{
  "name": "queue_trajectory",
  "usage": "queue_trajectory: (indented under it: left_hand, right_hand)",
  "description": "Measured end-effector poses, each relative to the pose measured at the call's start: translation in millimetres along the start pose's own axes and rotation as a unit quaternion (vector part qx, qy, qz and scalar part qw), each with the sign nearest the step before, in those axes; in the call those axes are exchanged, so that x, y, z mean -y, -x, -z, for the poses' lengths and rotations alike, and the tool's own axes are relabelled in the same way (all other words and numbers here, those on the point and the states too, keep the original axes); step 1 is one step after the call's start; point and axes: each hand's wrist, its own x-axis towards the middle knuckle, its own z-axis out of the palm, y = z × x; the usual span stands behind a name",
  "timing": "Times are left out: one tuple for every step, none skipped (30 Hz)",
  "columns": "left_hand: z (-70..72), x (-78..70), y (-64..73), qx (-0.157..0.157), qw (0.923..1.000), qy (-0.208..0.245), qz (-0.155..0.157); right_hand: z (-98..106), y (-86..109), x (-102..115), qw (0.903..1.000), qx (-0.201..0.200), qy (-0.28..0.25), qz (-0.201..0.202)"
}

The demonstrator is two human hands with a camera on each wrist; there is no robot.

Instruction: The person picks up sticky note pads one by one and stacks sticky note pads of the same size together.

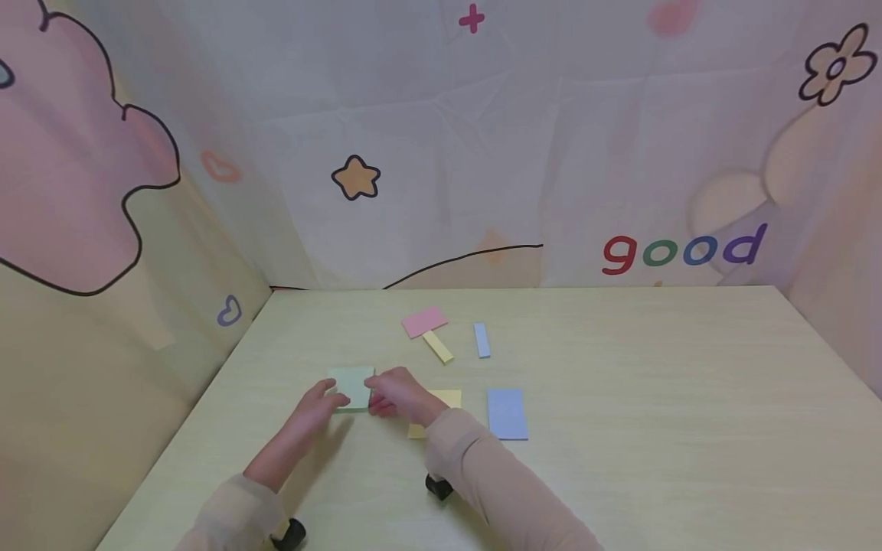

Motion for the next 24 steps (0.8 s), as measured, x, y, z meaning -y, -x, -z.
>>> queue_trajectory:
  left_hand:
    - [0.0, -0.3, -0.1, 0.002, 1.0000, 0.002, 0.000]
    - [0.2, -0.5, -0.5, 0.002, 1.0000, 0.005, -0.001]
    - [0.2, -0.3, -1.5, 0.002, 1.0000, 0.007, -0.002]
    - [0.4, -0.3, -2.4, 0.002, 0.9999, 0.010, -0.002]
    - [0.7, -0.4, -3.4, 0.001, 0.9999, 0.015, -0.002]
    - [1.0, -0.3, -4.6, 0.000, 0.9998, 0.019, -0.001]
    - [1.3, -0.2, -5.6, 0.001, 0.9997, 0.024, 0.001]
    - [1.6, -0.1, -6.7, 0.001, 0.9996, 0.028, 0.002]
    - [1.8, 0.1, -7.7, 0.001, 0.9995, 0.032, 0.006]
    - [2.0, 0.0, -8.4, 0.001, 0.9993, 0.036, 0.011]
    - [2.1, 0.0, -9.0, 0.002, 0.9991, 0.039, 0.015]
    - [2.2, 0.3, -9.7, 0.002, 0.9990, 0.040, 0.019]
    - [2.1, 0.4, -10.1, 0.003, 0.9988, 0.043, 0.023]
    - [2.0, 0.4, -10.3, 0.003, 0.9987, 0.045, 0.025]
    - [1.7, 0.4, -10.4, 0.004, 0.9986, 0.046, 0.027]
    - [1.4, 0.3, -10.2, 0.005, 0.9984, 0.048, 0.028]
    - [1.1, 0.4, -9.9, 0.006, 0.9984, 0.050, 0.027]
    - [0.7, 0.5, -9.6, 0.007, 0.9984, 0.050, 0.025]
    - [0.4, 0.4, -9.1, 0.008, 0.9984, 0.051, 0.024]
    - [0.0, 0.5, -8.7, 0.009, 0.9984, 0.051, 0.021]
    - [-0.3, 0.3, -8.1, 0.010, 0.9985, 0.050, 0.020]
    - [-0.5, 0.1, -7.5, 0.011, 0.9985, 0.050, 0.018]
    - [-0.7, 0.0, -7.1, 0.011, 0.9986, 0.048, 0.017]
    - [-0.9, -0.2, -6.6, 0.012, 0.9987, 0.047, 0.016]
  right_hand:
    - [0, 0.1, 1, 0.9999, -0.009, 0.004, -0.004]
    - [-1, 0.0, 1, 0.9997, -0.019, 0.011, -0.006]
    - [-2, -0.1, 1, 0.9995, -0.028, 0.013, -0.008]
    - [-2, -0.6, 1, 0.9991, -0.039, 0.014, -0.005]
    - [-2, -1.0, 1, 0.9987, -0.049, 0.015, -0.003]
    - [-3, -1.6, 0, 0.9982, -0.059, 0.012, 0.003]
    - [-3, -1.9, 0, 0.9977, -0.067, 0.007, 0.010]
    - [-3, -2.3, 0, 0.9972, -0.073, 0.002, 0.016]
    - [-2, -2.7, -1, 0.9968, -0.076, -0.006, 0.022]
    - [-2, -2.8, -1, 0.9966, -0.077, -0.011, 0.028]
    - [-2, -2.9, -2, 0.9965, -0.075, -0.017, 0.031]
    - [-1, -2.8, -2, 0.9966, -0.071, -0.022, 0.035]
    - [-1, -2.7, -2, 0.9969, -0.065, -0.026, 0.037]
    - [0, -2.8, -2, 0.9972, -0.058, -0.027, 0.039]
    - [0, -2.7, -2, 0.9974, -0.052, -0.029, 0.041]
    - [0, -2.7, -2, 0.9977, -0.046, -0.029, 0.041]
    - [1, -2.8, -3, 0.9978, -0.041, -0.028, 0.042]
    - [1, -2.7, -2, 0.9980, -0.036, -0.029, 0.043]
    - [1, -2.8, -2, 0.9981, -0.032, -0.030, 0.043]
    - [1, -2.9, -2, 0.9982, -0.029, -0.031, 0.042]
    - [1, -2.9, -2, 0.9984, -0.026, -0.031, 0.041]
    - [1, -3.1, -1, 0.9984, -0.023, -0.031, 0.040]
    - [1, -3.1, -1, 0.9985, -0.019, -0.032, 0.039]
    - [0, -3.0, 0, 0.9987, -0.016, -0.033, 0.036]
